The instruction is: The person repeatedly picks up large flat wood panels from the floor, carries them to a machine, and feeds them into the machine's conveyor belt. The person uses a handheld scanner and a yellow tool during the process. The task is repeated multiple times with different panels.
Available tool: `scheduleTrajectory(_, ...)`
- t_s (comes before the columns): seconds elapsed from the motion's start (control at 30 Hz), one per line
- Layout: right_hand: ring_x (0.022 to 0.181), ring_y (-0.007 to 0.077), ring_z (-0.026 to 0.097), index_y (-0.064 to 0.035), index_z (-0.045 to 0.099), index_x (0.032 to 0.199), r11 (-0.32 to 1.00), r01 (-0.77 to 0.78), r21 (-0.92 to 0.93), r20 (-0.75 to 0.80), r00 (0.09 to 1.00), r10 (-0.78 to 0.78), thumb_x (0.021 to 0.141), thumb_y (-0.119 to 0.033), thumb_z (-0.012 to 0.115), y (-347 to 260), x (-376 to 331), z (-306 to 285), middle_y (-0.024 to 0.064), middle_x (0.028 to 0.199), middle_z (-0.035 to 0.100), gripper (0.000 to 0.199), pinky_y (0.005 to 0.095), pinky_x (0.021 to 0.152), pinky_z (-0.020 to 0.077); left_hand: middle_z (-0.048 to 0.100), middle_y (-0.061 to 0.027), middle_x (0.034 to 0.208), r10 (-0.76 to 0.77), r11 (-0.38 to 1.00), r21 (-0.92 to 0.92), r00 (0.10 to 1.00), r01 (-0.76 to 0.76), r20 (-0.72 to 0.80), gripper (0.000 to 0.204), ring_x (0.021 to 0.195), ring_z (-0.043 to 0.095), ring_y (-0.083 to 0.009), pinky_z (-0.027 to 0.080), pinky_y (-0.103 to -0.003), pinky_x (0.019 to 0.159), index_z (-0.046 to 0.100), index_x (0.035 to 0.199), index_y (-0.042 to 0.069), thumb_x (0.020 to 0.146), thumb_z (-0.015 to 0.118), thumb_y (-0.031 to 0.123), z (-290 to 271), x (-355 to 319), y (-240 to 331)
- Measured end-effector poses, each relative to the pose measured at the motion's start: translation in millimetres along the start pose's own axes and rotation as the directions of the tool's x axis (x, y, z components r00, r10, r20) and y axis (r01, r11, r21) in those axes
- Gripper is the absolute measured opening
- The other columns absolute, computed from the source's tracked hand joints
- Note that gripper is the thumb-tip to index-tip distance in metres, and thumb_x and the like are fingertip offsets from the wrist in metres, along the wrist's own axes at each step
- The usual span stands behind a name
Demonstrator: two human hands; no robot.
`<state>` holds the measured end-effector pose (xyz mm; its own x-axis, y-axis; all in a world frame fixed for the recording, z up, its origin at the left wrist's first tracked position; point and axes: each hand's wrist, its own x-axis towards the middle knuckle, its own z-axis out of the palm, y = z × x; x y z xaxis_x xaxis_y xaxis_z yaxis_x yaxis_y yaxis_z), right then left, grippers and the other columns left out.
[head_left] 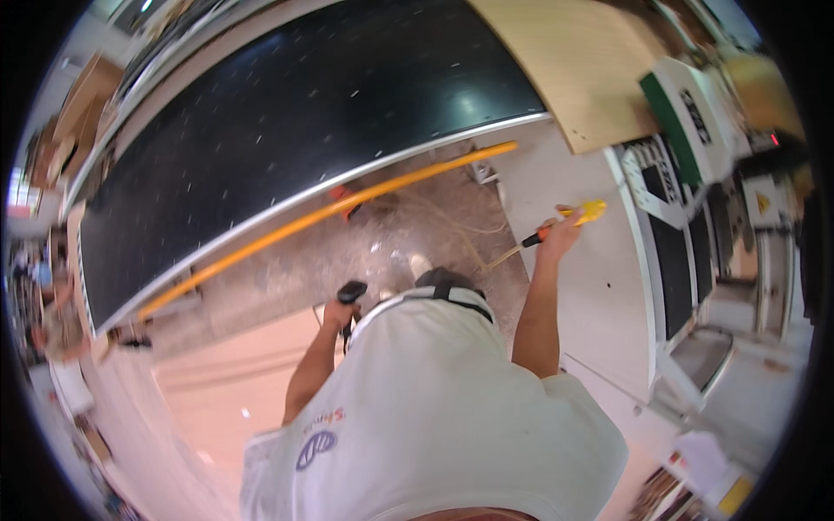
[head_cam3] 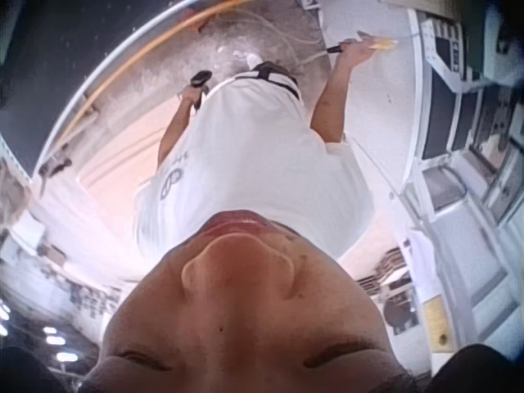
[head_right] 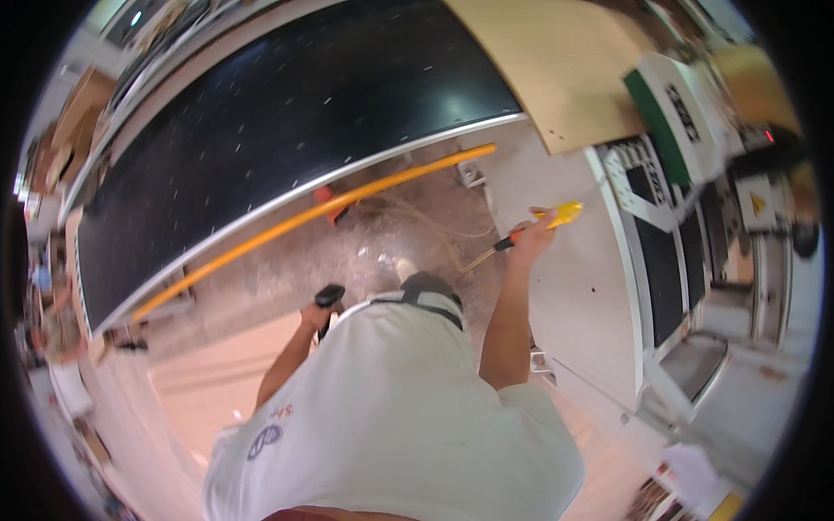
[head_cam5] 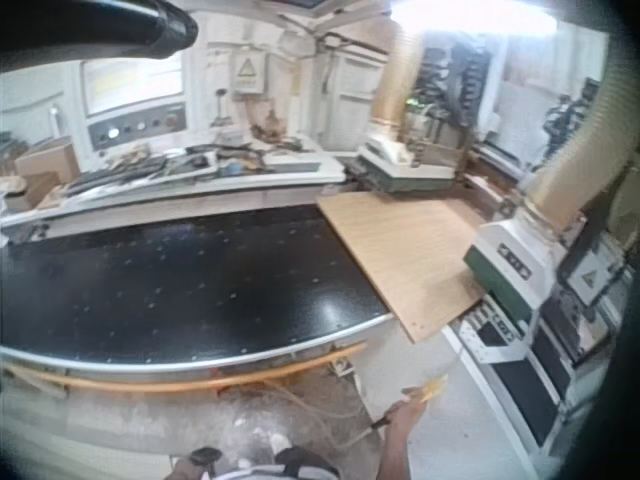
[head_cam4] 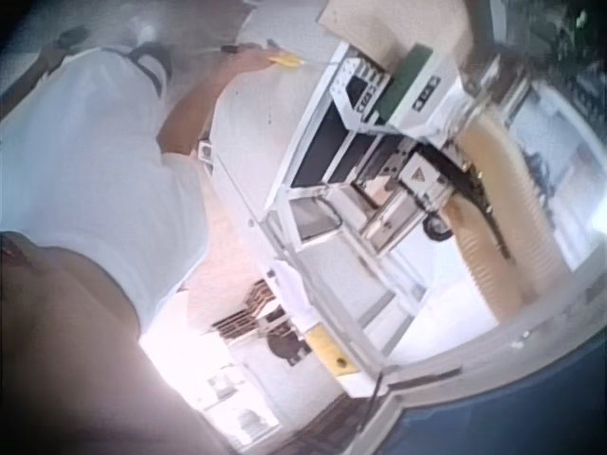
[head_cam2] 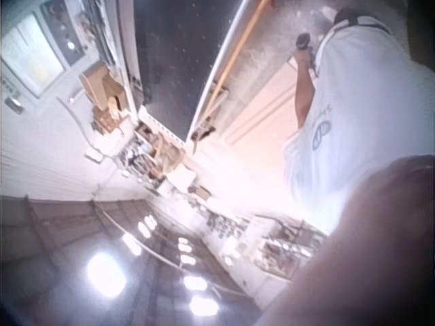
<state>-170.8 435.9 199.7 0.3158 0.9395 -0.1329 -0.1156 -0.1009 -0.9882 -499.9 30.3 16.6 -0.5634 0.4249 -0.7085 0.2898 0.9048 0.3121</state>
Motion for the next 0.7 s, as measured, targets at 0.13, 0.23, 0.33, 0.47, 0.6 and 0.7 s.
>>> scheduleTrajectory(0.13,0.043,0.0158,0.047,0.0026,0.053,0.104,0.999,0.032,0.026,-0.091,0.995,-0.03,0.104,-0.052,0.041,-6.7,10.5,21.2,0.0097,0.072,0.054,0.056,0.0305,0.039,0.041,0.073,-0.0221,0.092,-0.052,0.996,-0.07,0.999,0.05,-0.016,0.051,0.09,0.072,-0.0334,0.055,-0.042,0.08,0.075,0.096,0.001,0.069,0.078,0.044,-6.8,-8.2,5.6)
scheduleTrajectory(0.23,0.048,0.0151,0.05,0.0014,0.058,0.103,0.996,-0.003,-0.092,-0.17,0.985,-0.012,0.104,-0.049,0.044,4.8,24.1,31.5,0.0078,0.067,0.054,0.052,0.0299,0.042,0.0454,0.074,-0.0206,0.09,-0.102,0.987,-0.125,0.994,0.097,-0.027,0.053,0.088,0.072,-0.0339,0.056,-0.042,0.08,0.075,0.095,0.001,0.067,0.079,0.046,-3.6,-21.7,-4.2)
scheduleTrajectory(0.33,0.049,0.0146,0.051,0.0,0.062,0.103,0.97,0.075,-0.233,-0.266,0.954,-0.138,0.104,-0.044,0.047,46.8,72.3,25.2,0.0057,0.063,0.052,0.047,0.0293,0.043,0.0472,0.074,-0.0194,0.089,-0.144,0.983,-0.128,0.988,0.135,-0.061,0.054,0.087,0.072,-0.0332,0.056,-0.042,0.079,0.075,0.093,0.001,0.064,0.081,0.046,5.8,-23.2,-16.9)
scheduleTrajectory(0.47,0.047,0.0133,0.049,-0.0031,0.057,0.094,0.992,0.074,-0.1,-0.271,0.957,-0.098,0.103,-0.041,0.05,74.9,92.5,51.1,0.0047,0.064,0.051,0.039,0.0302,0.038,0.0439,0.073,-0.0147,0.078,-0.111,0.912,-0.405,0.987,0.056,-0.114,0.043,0.075,0.071,-0.0253,0.054,-0.04,0.069,0.074,0.086,-0.001,0.066,0.083,0.036,17.2,-50.0,-32.8)
scheduleTrajectory(0.6,0.055,0.0162,0.056,-0.0023,0.058,0.1,0.995,-0.016,0.093,-0.255,0.966,0.04,0.102,-0.038,0.053,70.5,80.7,95.6,0.0082,0.075,0.058,0.036,0.0327,0.046,0.0456,0.071,-0.0128,0.072,-0.236,0.888,-0.432,0.963,0.159,-0.132,0.032,0.069,0.068,-0.0228,0.053,-0.038,0.066,0.074,0.083,0.0,0.071,0.08,0.029,34.7,-81.8,-53.3)
scheduleTrajectory(0.7,0.071,0.0182,0.063,-0.0015,0.058,0.108,0.987,0.147,0.057,-0.316,0.941,-0.122,0.102,-0.037,0.053,100.8,100.5,107.9,0.0094,0.088,0.063,0.037,0.0331,0.062,0.0539,0.071,-0.013,0.072,-0.262,0.891,-0.415,0.955,0.184,-0.138,0.031,0.069,0.068,-0.0231,0.053,-0.038,0.066,0.074,0.083,0.0,0.072,0.079,0.029,35.2,-91.5,-60.4)
